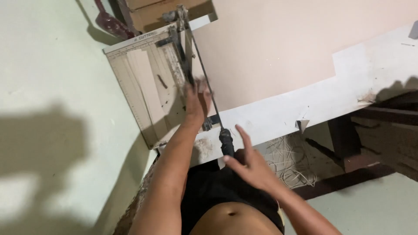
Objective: The person uses a manual paper cutter to slice a large sheet of light brown paper into smaller rectangular pieces. They repeatedly align the paper against the guide, pull down the cutting arm to slice the sheet, and then remove the cut pieces from the machine.
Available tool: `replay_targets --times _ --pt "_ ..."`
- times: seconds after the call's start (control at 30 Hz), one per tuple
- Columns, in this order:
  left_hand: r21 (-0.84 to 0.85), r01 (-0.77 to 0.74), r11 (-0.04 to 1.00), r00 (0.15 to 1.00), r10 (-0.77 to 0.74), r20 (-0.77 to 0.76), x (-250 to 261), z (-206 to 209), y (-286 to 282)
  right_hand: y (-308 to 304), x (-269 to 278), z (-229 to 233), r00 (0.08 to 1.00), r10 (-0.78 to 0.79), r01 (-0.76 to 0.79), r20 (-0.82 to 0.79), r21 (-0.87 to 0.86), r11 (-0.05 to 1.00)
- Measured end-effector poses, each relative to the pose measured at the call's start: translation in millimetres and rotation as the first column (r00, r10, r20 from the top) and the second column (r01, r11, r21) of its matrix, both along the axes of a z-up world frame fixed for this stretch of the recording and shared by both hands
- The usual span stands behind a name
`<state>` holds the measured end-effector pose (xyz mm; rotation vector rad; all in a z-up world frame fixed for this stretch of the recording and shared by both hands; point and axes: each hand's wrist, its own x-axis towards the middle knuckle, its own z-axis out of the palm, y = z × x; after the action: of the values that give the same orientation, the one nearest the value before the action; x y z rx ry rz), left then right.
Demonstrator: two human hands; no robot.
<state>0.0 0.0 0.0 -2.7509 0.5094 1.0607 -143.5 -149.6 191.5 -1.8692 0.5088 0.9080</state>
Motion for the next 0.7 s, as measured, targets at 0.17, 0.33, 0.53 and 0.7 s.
replay_targets --times 0.17,0.33,0.53,0.7 --pt "-0.578 -0.176 0.797 0.982 0.106 -0.154 -40 -65 25 -43 2 -113 0.927 -0.363 0.373 -0.091 0.156 0.915" --pt "-0.191 0.627 0.756 0.779 -0.613 0.13 -38 -29 90 -91 20 -242 0.643 -0.739 0.764 -0.199 0.219 0.606" --pt "-0.03 0.43 0.902 0.901 -0.431 -0.046 -3 34 121 -105 -4 -275 0.415 -0.879 0.877 -0.235 0.359 0.318" --pt "-0.227 -0.103 0.969 0.983 0.064 -0.17 19 72 61 -69 6 -250 0.618 -0.765 0.78 -0.182 0.265 0.567"
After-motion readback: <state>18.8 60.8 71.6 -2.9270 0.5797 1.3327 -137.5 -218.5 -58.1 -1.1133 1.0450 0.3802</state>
